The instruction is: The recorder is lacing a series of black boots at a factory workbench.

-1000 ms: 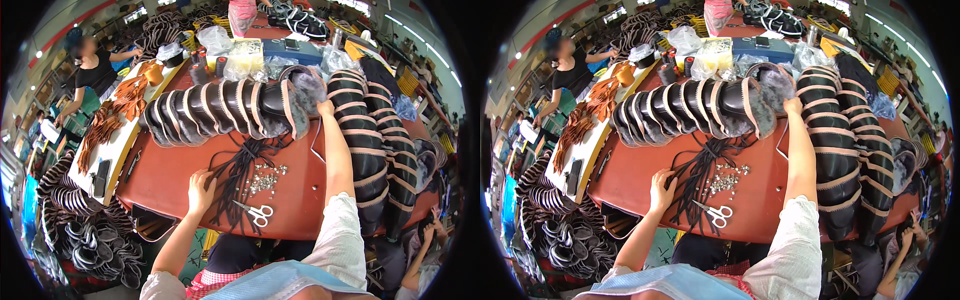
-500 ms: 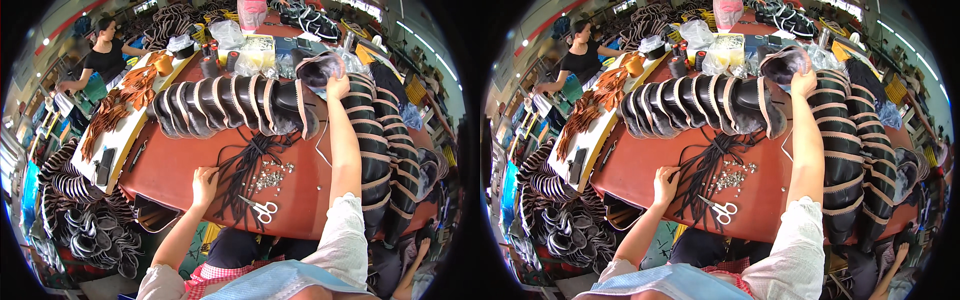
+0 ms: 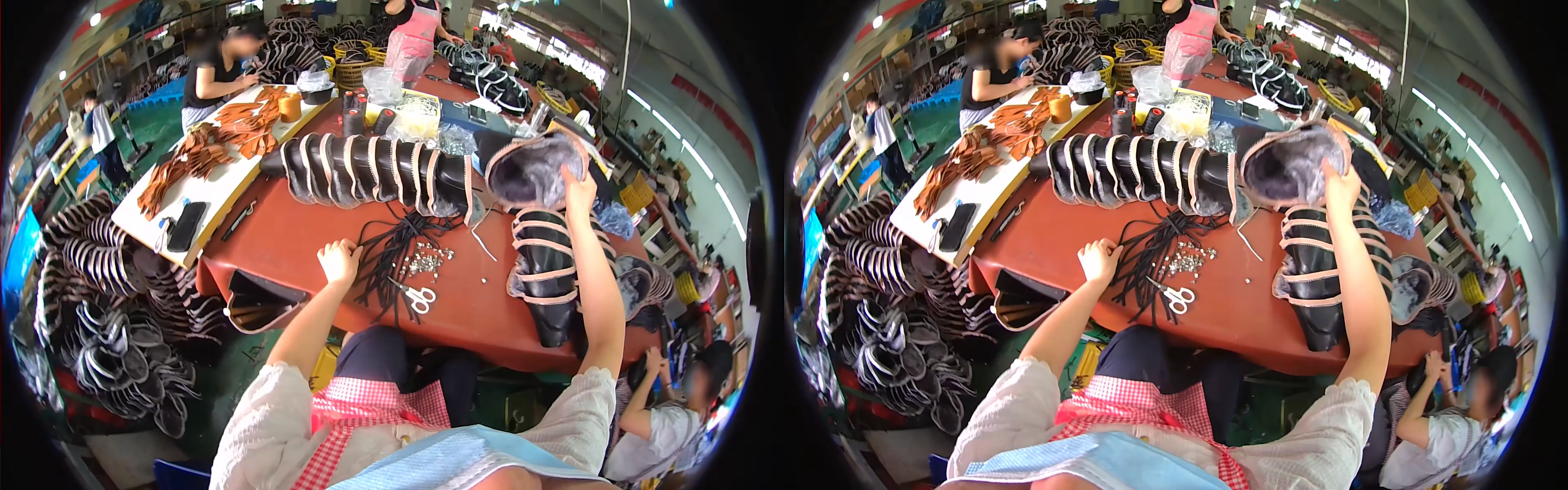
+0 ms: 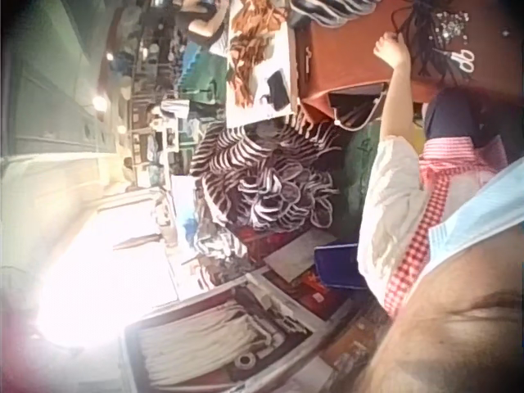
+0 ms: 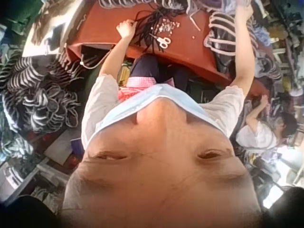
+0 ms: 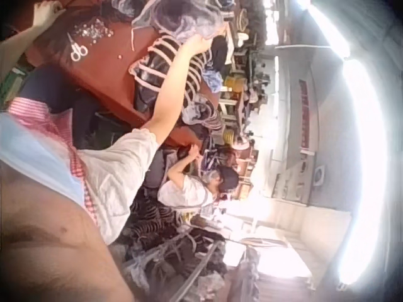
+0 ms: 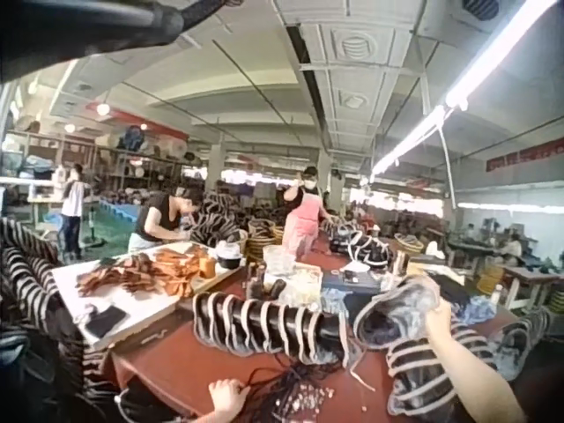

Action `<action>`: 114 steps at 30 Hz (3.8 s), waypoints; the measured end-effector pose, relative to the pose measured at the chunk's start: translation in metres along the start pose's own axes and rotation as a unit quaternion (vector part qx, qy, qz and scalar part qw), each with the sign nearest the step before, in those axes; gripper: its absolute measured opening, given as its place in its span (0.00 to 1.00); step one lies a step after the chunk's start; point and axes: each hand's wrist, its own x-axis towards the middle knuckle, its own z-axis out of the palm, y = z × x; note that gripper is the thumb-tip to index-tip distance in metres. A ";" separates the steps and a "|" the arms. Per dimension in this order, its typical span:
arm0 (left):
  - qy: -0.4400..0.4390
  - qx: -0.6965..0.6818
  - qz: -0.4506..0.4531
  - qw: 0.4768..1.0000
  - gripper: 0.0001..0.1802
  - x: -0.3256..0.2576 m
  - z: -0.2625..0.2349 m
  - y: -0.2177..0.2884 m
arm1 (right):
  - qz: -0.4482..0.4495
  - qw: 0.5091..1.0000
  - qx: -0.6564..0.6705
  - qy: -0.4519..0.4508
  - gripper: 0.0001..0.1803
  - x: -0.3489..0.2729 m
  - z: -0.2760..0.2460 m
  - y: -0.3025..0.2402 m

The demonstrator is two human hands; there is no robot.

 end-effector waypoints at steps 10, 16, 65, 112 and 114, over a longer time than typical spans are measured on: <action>-0.266 0.018 -0.071 0.961 0.10 0.012 -0.047 -0.015 | 0.196 0.952 0.081 -0.222 0.18 -0.150 -0.033 -0.098; -0.261 -0.060 -0.052 0.962 0.13 0.007 -0.057 -0.034 | 0.049 0.971 0.076 -0.220 0.14 -0.201 -0.013 -0.116; -0.161 -0.633 0.120 0.748 0.14 -0.129 -0.129 0.037 | 0.046 0.958 0.034 -0.282 0.05 -0.423 0.017 -0.042; -0.109 -0.214 0.291 0.926 0.19 -0.144 -0.160 0.065 | -0.092 0.963 -0.082 -0.238 0.11 -0.368 0.049 -0.015; 0.000 -0.180 0.278 0.944 0.19 -0.136 -0.164 0.048 | -0.079 0.974 -0.081 -0.194 0.12 -0.364 0.045 -0.011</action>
